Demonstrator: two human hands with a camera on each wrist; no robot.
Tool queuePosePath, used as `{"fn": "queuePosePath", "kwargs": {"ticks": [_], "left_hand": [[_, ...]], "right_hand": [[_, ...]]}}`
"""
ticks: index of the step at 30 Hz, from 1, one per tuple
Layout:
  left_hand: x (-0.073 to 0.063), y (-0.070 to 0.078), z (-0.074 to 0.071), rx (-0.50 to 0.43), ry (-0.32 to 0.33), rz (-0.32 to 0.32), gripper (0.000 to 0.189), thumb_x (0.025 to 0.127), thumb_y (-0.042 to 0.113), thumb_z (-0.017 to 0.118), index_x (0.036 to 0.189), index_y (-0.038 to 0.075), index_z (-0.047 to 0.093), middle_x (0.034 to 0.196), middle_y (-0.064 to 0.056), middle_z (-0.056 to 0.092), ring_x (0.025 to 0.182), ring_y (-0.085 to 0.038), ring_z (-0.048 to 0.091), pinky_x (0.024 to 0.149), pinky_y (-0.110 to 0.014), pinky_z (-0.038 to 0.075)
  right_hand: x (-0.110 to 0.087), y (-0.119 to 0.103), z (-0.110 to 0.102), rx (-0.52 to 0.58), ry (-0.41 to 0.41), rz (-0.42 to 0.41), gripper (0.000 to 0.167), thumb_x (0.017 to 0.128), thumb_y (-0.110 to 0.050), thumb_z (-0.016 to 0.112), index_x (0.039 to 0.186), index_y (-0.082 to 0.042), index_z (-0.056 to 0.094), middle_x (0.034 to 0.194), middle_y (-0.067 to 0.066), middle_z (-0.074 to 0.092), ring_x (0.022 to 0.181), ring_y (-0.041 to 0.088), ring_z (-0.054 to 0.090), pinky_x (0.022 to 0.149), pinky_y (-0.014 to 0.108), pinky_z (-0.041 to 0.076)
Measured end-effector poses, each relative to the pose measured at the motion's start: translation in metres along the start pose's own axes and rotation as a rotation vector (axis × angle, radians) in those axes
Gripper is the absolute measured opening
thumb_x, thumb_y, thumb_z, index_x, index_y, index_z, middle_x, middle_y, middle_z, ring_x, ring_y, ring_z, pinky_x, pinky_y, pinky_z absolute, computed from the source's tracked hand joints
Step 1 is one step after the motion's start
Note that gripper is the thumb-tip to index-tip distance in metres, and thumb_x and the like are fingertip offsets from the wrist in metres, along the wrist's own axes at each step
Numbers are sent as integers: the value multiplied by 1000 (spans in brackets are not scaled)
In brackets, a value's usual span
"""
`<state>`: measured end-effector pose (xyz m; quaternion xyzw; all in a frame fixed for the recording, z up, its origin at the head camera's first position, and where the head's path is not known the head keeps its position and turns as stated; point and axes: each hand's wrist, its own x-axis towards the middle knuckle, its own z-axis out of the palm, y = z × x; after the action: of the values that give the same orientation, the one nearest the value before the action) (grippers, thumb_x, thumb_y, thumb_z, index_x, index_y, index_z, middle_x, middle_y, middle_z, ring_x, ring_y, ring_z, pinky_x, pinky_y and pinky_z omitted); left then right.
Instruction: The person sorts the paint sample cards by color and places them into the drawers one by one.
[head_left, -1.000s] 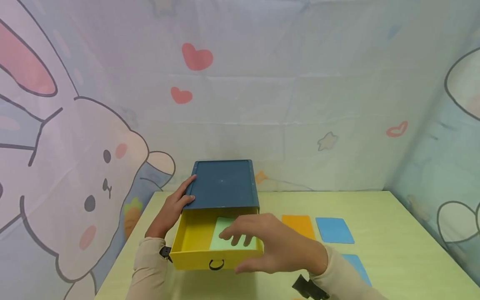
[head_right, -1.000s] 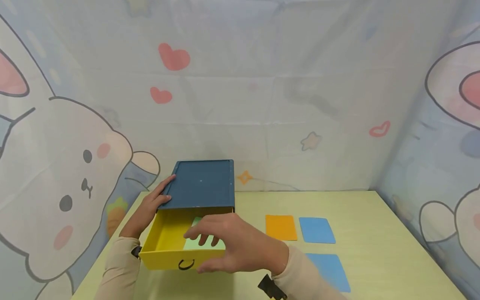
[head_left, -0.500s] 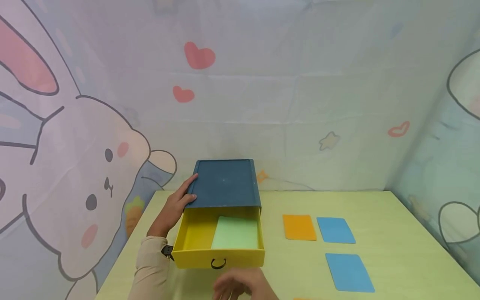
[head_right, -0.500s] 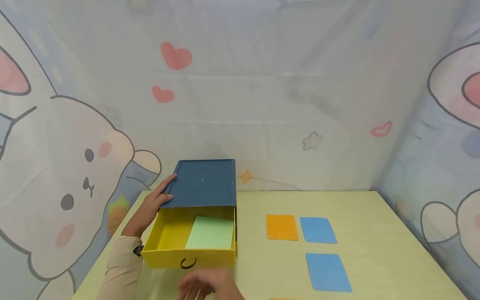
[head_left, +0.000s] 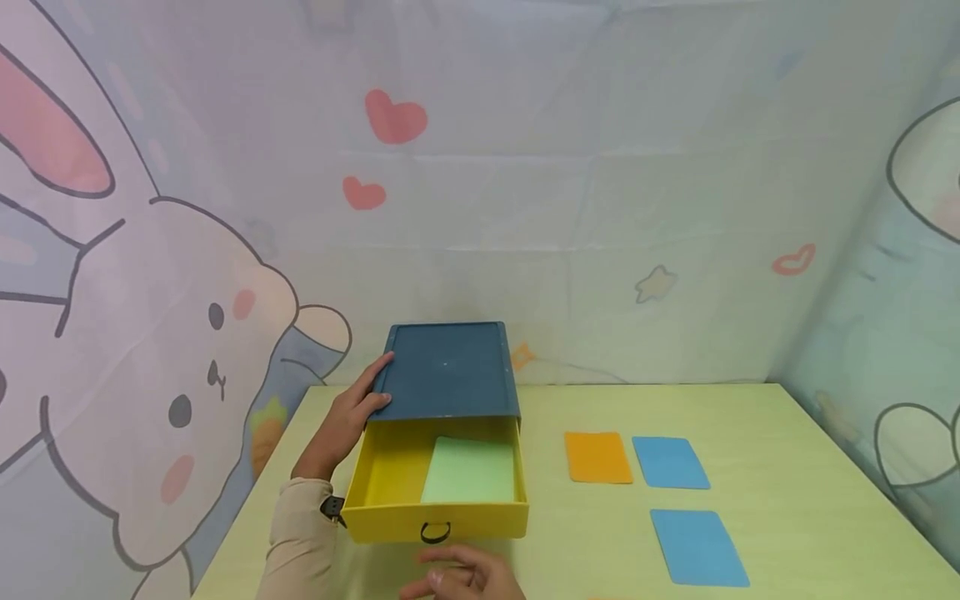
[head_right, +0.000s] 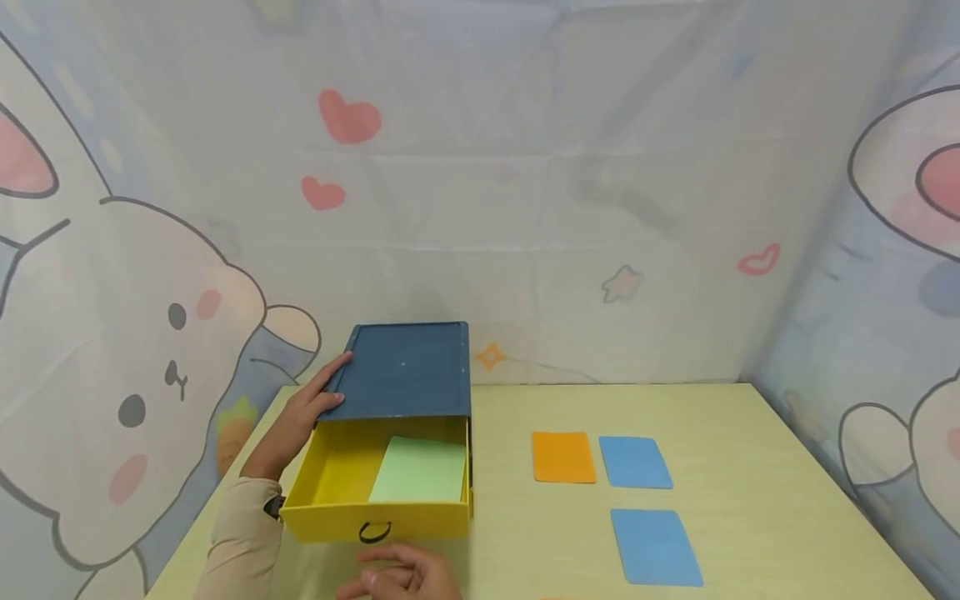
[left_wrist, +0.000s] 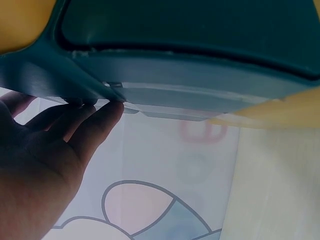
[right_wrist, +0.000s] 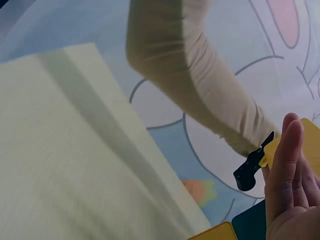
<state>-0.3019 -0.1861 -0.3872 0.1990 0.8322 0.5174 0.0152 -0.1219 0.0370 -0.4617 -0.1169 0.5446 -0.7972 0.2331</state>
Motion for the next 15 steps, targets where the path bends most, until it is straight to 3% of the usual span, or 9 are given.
{"fn": "queuePosePath", "kwargs": {"ticks": [4, 11, 15], "left_hand": [[-1, 0, 0, 1, 2, 1, 60, 105, 26, 38, 162, 33, 19, 171, -14, 6, 154, -50, 15, 120, -66, 22], [-1, -1, 0, 2, 2, -5, 59, 106, 26, 38, 161, 36, 20, 171, -14, 6, 153, -51, 16, 119, -68, 25], [-1, -1, 0, 0, 5, -3, 59, 105, 26, 38, 161, 36, 20, 171, -14, 6, 153, -50, 15, 119, -68, 24]], "right_hand": [[3, -5, 9, -11, 96, 36, 50, 99, -34, 60, 134, 2, 61, 113, 18, 75, 75, 9, 72, 72, 23, 59], [4, -13, 29, -37, 386, 65, 36, 95, -27, 65, 117, 0, 73, 95, 11, 80, 51, 4, 59, 52, 20, 50], [6, -18, 36, 4, 439, 54, 34, 94, -26, 67, 115, -1, 75, 92, 9, 80, 49, 4, 62, 50, 20, 51]]}}
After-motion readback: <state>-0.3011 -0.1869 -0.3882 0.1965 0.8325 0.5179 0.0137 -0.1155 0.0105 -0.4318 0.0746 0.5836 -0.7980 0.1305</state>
